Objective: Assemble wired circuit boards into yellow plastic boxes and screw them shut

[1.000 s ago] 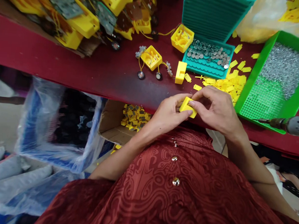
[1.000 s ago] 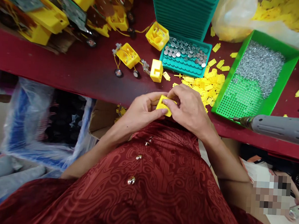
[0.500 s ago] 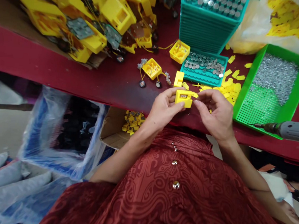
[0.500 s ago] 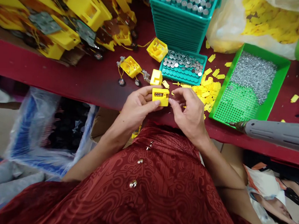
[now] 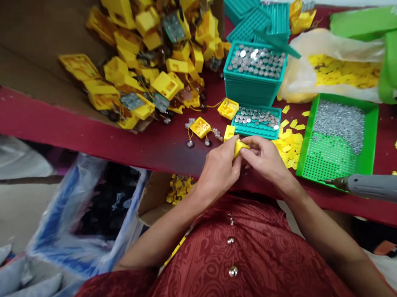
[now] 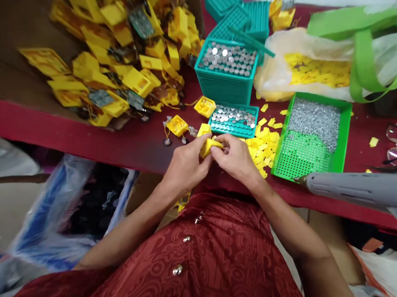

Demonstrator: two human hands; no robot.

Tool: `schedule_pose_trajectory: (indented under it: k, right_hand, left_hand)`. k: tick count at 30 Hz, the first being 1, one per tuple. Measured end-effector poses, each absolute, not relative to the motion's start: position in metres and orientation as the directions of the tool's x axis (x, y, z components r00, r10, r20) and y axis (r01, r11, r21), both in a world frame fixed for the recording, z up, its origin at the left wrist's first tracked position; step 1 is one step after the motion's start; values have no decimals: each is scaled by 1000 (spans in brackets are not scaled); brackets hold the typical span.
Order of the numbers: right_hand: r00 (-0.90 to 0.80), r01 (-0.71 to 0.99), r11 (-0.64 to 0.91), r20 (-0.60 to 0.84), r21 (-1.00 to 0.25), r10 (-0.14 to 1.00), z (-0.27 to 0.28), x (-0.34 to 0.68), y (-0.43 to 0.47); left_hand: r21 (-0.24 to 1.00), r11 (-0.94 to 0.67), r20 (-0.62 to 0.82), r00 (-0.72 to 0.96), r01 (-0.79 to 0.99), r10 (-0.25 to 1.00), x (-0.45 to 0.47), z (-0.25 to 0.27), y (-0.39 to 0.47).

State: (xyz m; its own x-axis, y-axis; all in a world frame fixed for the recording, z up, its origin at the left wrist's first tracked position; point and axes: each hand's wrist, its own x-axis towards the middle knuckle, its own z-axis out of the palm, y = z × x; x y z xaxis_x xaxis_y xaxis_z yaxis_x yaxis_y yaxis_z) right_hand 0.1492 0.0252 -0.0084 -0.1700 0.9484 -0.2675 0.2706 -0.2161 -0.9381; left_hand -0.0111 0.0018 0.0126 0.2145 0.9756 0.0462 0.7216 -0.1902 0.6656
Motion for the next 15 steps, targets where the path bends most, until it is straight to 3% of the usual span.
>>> schedule_pose_trajectory:
  k: [6, 11, 15]
  right_hand:
    - [-168, 207, -261, -297, -943, 940, -8, 146, 35]
    - [-278, -55, -486, -454, -872, 846, -8, 146, 39]
    - [-318, -191, -530, -459, -826, 830, -3, 147, 40]
  left_hand:
    - [600, -169, 12, 203, 782, 979, -5, 14, 17]
    - [596, -89, -70, 162, 798, 984, -5, 20, 24]
    - [590, -69, -86, 147, 805, 985, -7, 23, 28]
